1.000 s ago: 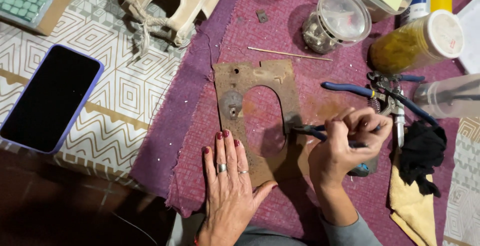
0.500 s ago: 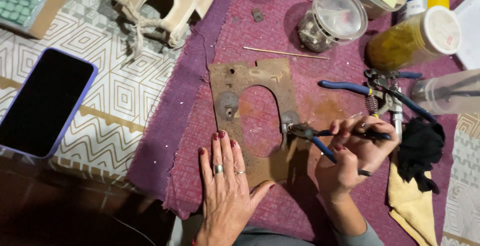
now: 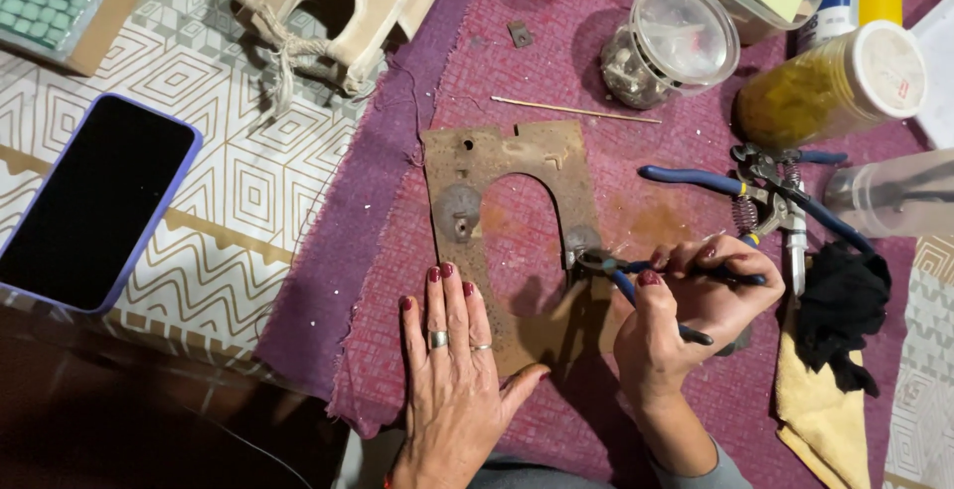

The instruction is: Cleaning and sanding a metal panel using spray and a sanding block.

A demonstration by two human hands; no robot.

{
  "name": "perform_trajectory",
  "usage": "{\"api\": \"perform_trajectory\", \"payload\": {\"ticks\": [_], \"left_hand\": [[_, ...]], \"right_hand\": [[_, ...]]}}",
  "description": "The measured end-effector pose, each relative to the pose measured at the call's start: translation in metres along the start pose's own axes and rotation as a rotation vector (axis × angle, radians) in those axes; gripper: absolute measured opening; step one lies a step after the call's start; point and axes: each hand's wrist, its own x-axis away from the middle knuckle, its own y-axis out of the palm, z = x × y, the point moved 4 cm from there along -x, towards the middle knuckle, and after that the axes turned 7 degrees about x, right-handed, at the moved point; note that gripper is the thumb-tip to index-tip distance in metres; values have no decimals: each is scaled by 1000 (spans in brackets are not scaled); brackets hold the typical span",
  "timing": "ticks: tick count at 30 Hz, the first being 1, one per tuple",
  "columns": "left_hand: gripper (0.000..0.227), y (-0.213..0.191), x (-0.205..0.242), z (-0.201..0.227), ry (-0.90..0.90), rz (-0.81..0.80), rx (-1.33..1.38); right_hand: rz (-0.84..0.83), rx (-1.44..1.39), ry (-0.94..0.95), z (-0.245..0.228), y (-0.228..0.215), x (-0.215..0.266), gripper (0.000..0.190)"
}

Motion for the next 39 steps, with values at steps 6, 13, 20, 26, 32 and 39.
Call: {"api": "perform_trajectory", "payload": {"ticks": [6,13,20,26,32,39], "left_hand": [[115,1,1,-1,-6,-3,7],[116,3,1,0,-10,-15,-52],[122,-1,0,1,-4,-5,-41],[119,-1,-1,0,1,-16,-36],[119,0,1,0,-6,-24,-59],[117,1,-1,0,-3,-27,-21]], "right_hand": [[-15,144,-8,-7,10,-4,42],[-35,94,31,-4,15,-15,41],[-80,34,-38,-6,17,-19,39],[-148,-6,-49,-5,17,-22,40],[-233,-113,-24,0,13,-23,40],[-341,-141,-30,-4,16,-28,41]]}}
